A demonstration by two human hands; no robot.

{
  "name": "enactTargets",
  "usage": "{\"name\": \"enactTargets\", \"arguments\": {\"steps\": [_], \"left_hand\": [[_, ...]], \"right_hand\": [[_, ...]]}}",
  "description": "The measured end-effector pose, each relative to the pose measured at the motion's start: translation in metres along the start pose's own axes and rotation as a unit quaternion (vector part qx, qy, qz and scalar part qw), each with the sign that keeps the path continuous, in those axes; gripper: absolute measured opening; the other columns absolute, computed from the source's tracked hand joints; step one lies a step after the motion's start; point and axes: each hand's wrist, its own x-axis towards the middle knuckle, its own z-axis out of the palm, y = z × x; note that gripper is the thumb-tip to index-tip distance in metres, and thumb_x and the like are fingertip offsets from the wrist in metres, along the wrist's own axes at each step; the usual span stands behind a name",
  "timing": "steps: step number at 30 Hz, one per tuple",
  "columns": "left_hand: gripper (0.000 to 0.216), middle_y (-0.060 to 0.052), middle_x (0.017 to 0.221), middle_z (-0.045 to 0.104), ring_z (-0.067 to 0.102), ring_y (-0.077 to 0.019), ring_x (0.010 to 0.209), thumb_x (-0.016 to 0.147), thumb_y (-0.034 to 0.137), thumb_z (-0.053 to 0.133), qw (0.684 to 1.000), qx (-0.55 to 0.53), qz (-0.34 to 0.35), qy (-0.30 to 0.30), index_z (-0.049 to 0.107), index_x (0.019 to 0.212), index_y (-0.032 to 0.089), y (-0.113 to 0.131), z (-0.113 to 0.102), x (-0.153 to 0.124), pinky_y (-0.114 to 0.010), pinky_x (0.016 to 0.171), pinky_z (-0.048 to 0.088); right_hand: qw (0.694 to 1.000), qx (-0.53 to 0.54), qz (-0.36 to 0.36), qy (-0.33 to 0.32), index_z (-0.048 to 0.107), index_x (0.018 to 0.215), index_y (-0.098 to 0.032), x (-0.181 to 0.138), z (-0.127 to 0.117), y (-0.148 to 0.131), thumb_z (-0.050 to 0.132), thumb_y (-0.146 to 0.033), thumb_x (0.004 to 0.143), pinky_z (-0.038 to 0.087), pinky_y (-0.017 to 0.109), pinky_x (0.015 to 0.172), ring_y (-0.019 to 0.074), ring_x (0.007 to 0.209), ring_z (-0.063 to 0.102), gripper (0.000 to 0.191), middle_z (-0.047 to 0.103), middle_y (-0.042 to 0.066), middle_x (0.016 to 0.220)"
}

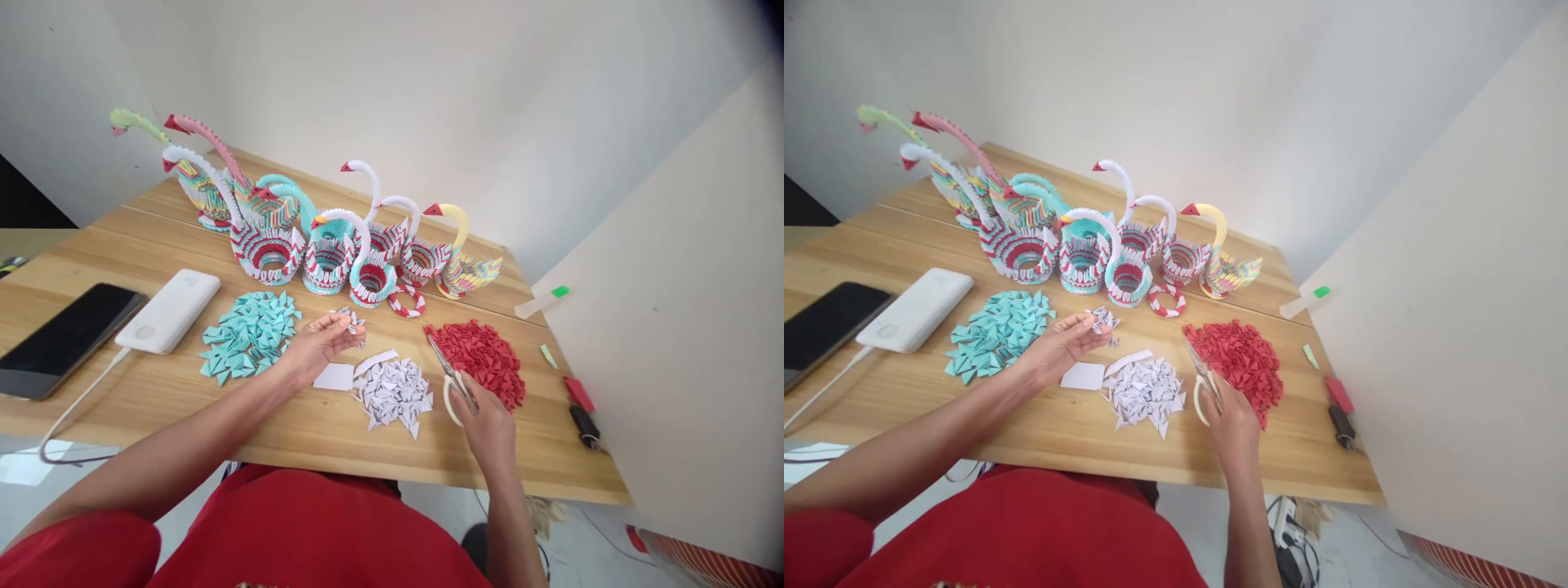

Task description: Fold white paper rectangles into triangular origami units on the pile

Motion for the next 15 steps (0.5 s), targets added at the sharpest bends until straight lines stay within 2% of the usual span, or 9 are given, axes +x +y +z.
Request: {"name": "enactTargets", "arguments": {"steps": [4, 7, 10, 12, 13, 15], "left_hand": [[0.021, -0.005, 0.08, 0.069, 0.067, -0.0189, 0.085, 0.073, 0.028, 0.075, 0.999, 0.027, 0.012, -0.017, 0.06, 0.078, 0.013, 0.0, 0.003, -0.003, -0.036, 0.091, 0.047], [0.022, -0.005, 0.08, 0.068, 0.065, -0.0178, 0.084, 0.073, 0.031, 0.074, 0.997, 0.058, 0.035, -0.034, 0.061, 0.076, 0.013, -0.001, 0.005, -0.006, -0.035, 0.089, 0.046], [0.022, -0.003, 0.076, 0.066, 0.061, -0.0129, 0.075, 0.071, 0.032, 0.075, 0.989, 0.119, 0.077, -0.034, 0.063, 0.074, 0.013, -0.003, 0.006, -0.007, -0.027, 0.079, 0.046], [0.022, -0.001, 0.068, 0.064, 0.056, -0.0095, 0.066, 0.069, 0.032, 0.076, 0.982, 0.157, 0.104, -0.028, 0.065, 0.072, 0.013, -0.003, 0.006, -0.009, -0.022, 0.069, 0.044], [0.022, 0.0, 0.065, 0.063, 0.055, -0.0086, 0.062, 0.068, 0.031, 0.077, 0.979, 0.17, 0.113, -0.027, 0.065, 0.071, 0.013, -0.003, 0.007, -0.01, -0.021, 0.066, 0.044], [0.021, 0.0, 0.063, 0.064, 0.055, -0.0088, 0.059, 0.066, 0.03, 0.078, 0.974, 0.191, 0.119, -0.031, 0.066, 0.07, 0.013, -0.002, 0.009, -0.013, -0.021, 0.063, 0.044]], "right_hand": [[0.999, -0.034, -0.007, -0.028, 0.062, 0.118, -0.019, -0.01, 0.011, 0.022, 0.048, -0.038, 0.09, 0.051, 0.041, 0.08, 0.0278, 0.095, 0.064, 0.036, 0.068, 0.013, 0.108], [0.997, -0.052, -0.009, -0.05, 0.064, 0.113, -0.017, -0.005, 0.005, 0.015, 0.046, -0.037, 0.091, 0.051, 0.042, 0.079, 0.0287, 0.094, 0.064, 0.034, 0.068, 0.014, 0.105], [0.999, -0.033, -0.04, -0.009, 0.065, 0.112, -0.019, 0.01, -0.008, -0.017, 0.048, -0.035, 0.091, 0.049, 0.042, 0.083, 0.0276, 0.095, 0.062, 0.032, 0.068, 0.013, 0.104], [0.995, 0.037, -0.084, 0.027, 0.065, 0.112, -0.021, 0.022, -0.014, -0.05, 0.05, -0.032, 0.091, 0.049, 0.039, 0.085, 0.0243, 0.095, 0.063, 0.028, 0.069, 0.01, 0.103], [0.99, 0.083, -0.114, 0.029, 0.065, 0.11, -0.021, 0.028, -0.016, -0.068, 0.051, -0.03, 0.091, 0.049, 0.037, 0.086, 0.0231, 0.095, 0.063, 0.025, 0.07, 0.009, 0.101], [0.974, 0.162, -0.16, -0.011, 0.065, 0.108, -0.022, 0.038, -0.016, -0.102, 0.051, -0.026, 0.092, 0.05, 0.035, 0.083, 0.0209, 0.093, 0.063, 0.022, 0.07, 0.007, 0.098]]}}
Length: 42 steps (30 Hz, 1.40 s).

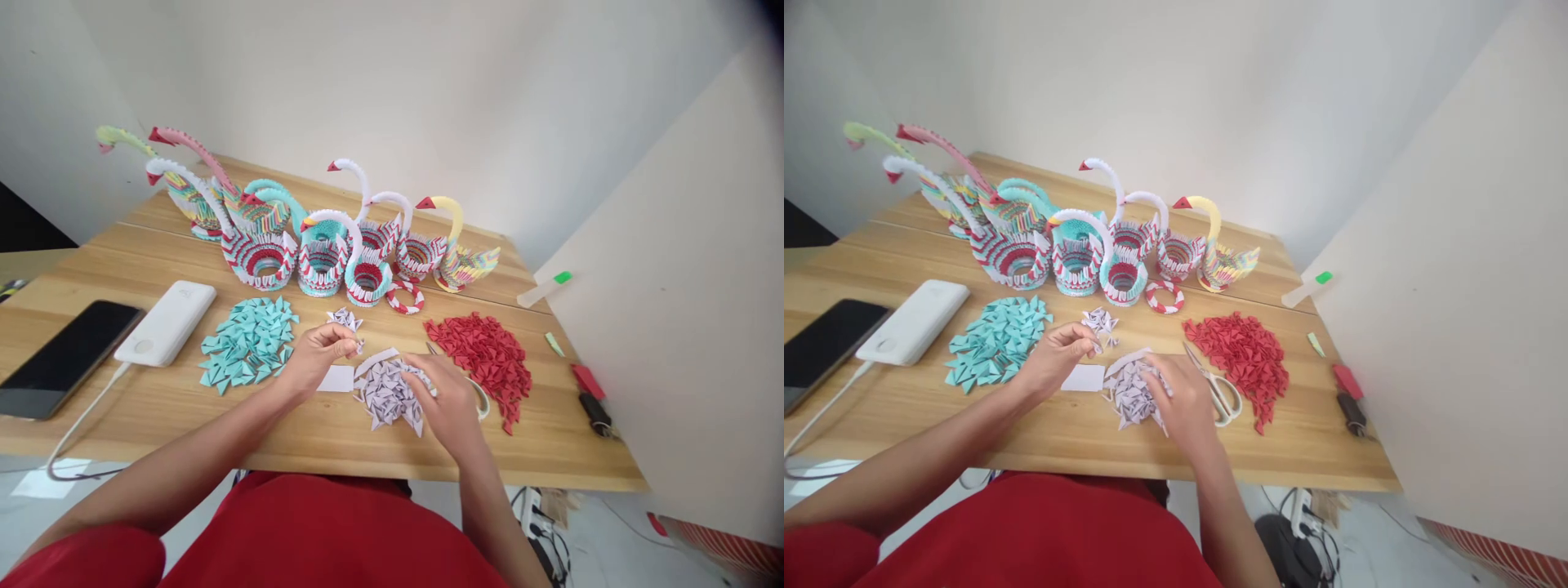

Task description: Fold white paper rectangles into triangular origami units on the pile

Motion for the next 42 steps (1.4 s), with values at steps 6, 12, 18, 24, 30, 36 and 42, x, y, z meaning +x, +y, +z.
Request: {"name": "enactTargets", "arguments": {"steps": [6, 12, 18, 24, 30, 36, 42], "left_hand": [[0.013, -0.003, 0.068, 0.069, 0.062, -0.013, 0.063, 0.068, 0.023, 0.076, 0.996, 0.077, 0.026, -0.027, 0.069, 0.072, 0.013, 0.01, 0.006, -0.01, -0.022, 0.063, 0.049], [0.006, -0.004, 0.071, 0.07, 0.063, -0.0129, 0.066, 0.074, 0.02, 0.072, 0.977, 0.167, 0.119, -0.06, 0.071, 0.075, 0.014, 0.011, 0.007, -0.013, -0.021, 0.064, 0.05], [0.008, -0.006, 0.078, 0.071, 0.066, -0.0145, 0.072, 0.08, 0.017, 0.066, 0.927, 0.277, 0.227, -0.113, 0.072, 0.084, 0.014, 0.014, 0.006, -0.012, -0.022, 0.067, 0.05], [0.006, -0.005, 0.077, 0.07, 0.065, -0.0139, 0.072, 0.082, 0.016, 0.065, 0.895, 0.34, 0.273, -0.094, 0.071, 0.084, 0.014, 0.013, 0.005, -0.01, -0.022, 0.068, 0.048], [0.007, -0.003, 0.073, 0.068, 0.062, -0.0123, 0.069, 0.079, 0.021, 0.068, 0.931, 0.309, 0.191, -0.045, 0.069, 0.077, 0.015, 0.011, 0.004, -0.009, -0.022, 0.067, 0.047], [0.011, -0.001, 0.068, 0.067, 0.061, -0.0111, 0.063, 0.076, 0.026, 0.07, 0.997, 0.068, 0.045, -0.006, 0.069, 0.079, 0.016, 0.003, 0.002, -0.006, -0.022, 0.063, 0.05], [0.012, -0.003, 0.075, 0.068, 0.06, -0.0117, 0.067, 0.072, 0.025, 0.074, 0.991, 0.119, 0.057, -0.013, 0.07, 0.077, 0.015, 0.003, 0.006, -0.007, -0.022, 0.064, 0.049]], "right_hand": [[0.991, 0.095, -0.087, 0.04, 0.064, 0.103, -0.021, 0.029, 0.022, -0.034, 0.061, -0.021, 0.087, 0.05, 0.034, 0.074, 0.0196, 0.084, 0.062, 0.017, 0.069, 0.006, 0.089], [0.987, 0.113, -0.103, 0.053, 0.066, 0.096, -0.022, 0.029, 0.023, -0.03, 0.059, -0.015, 0.086, 0.05, 0.032, 0.068, 0.0179, 0.079, 0.06, 0.013, 0.069, 0.005, 0.086], [0.987, 0.12, -0.088, 0.063, 0.065, 0.097, -0.021, 0.028, 0.022, -0.024, 0.054, -0.013, 0.088, 0.049, 0.032, 0.069, 0.018, 0.079, 0.06, 0.016, 0.068, 0.005, 0.085], [0.99, 0.094, -0.088, 0.049, 0.064, 0.093, -0.019, 0.031, 0.027, -0.024, 0.052, -0.012, 0.089, 0.047, 0.032, 0.07, 0.0188, 0.081, 0.059, 0.014, 0.066, 0.007, 0.083], [0.992, 0.098, -0.066, 0.039, 0.063, 0.092, -0.019, 0.034, 0.032, -0.022, 0.05, -0.016, 0.091, 0.046, 0.033, 0.071, 0.0191, 0.081, 0.057, 0.013, 0.065, 0.006, 0.083], [0.983, 0.175, 0.004, 0.051, 0.062, 0.094, -0.022, 0.034, 0.035, -0.023, 0.06, -0.026, 0.087, 0.047, 0.032, 0.072, 0.0174, 0.079, 0.059, 0.008, 0.064, 0.003, 0.085], [0.98, 0.187, -0.005, 0.069, 0.063, 0.083, -0.021, 0.035, 0.041, -0.025, 0.056, -0.025, 0.088, 0.047, 0.03, 0.068, 0.0159, 0.073, 0.059, 0.009, 0.064, 0.002, 0.076]]}}
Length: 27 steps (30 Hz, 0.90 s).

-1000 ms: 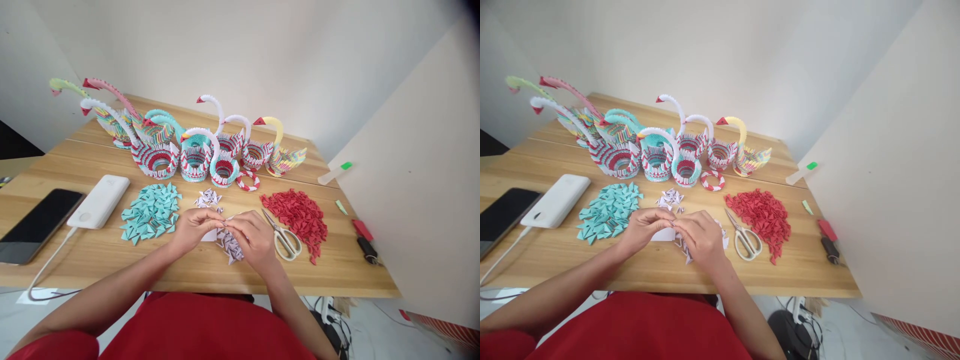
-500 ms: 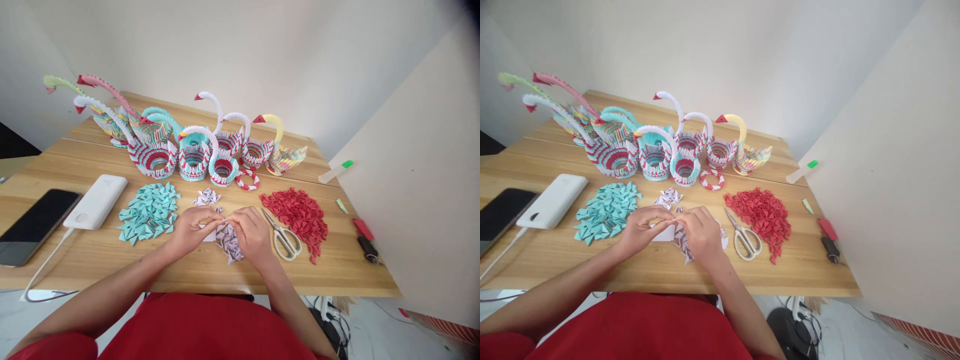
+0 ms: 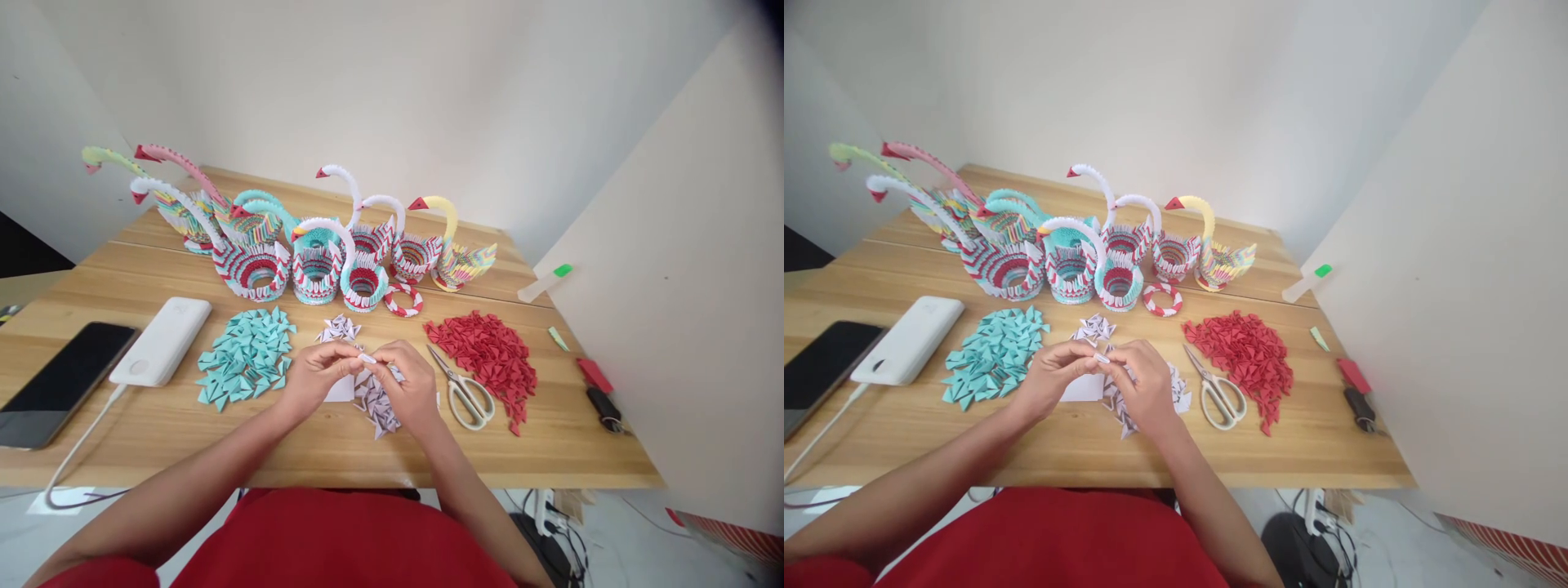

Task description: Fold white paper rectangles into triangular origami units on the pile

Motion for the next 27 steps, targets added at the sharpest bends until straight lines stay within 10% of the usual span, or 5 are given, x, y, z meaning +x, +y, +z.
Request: {"name": "enactTargets", "arguments": {"steps": [8, 27], "left_hand": [[0.013, -0.005, 0.076, 0.068, 0.061, -0.0148, 0.07, 0.081, 0.028, 0.065, 0.972, 0.174, 0.159, -0.015, 0.07, 0.079, 0.015, 0.0013, -0.0019, -0.0012, -0.026, 0.069, 0.048], [0.015, -0.005, 0.072, 0.063, 0.059, -0.0151, 0.07, 0.085, 0.026, 0.061, 0.971, 0.168, 0.157, -0.071, 0.066, 0.077, 0.014, 0.0026, -0.0047, -0.0006, -0.028, 0.07, 0.046]], "right_hand": [[0.999, -0.009, -0.041, 0.011, 0.063, 0.085, -0.02, -0.0021, -0.0021, 0.0016, 0.057, -0.019, 0.088, 0.048, 0.03, 0.067, 0.0162, 0.075, 0.06, 0.006, 0.066, 0.003, 0.078], [0.997, -0.007, -0.071, 0.012, 0.063, 0.087, -0.02, -0.0047, -0.0028, 0.0013, 0.057, -0.017, 0.087, 0.048, 0.031, 0.067, 0.0164, 0.074, 0.061, 0.006, 0.067, 0.003, 0.077]]}}
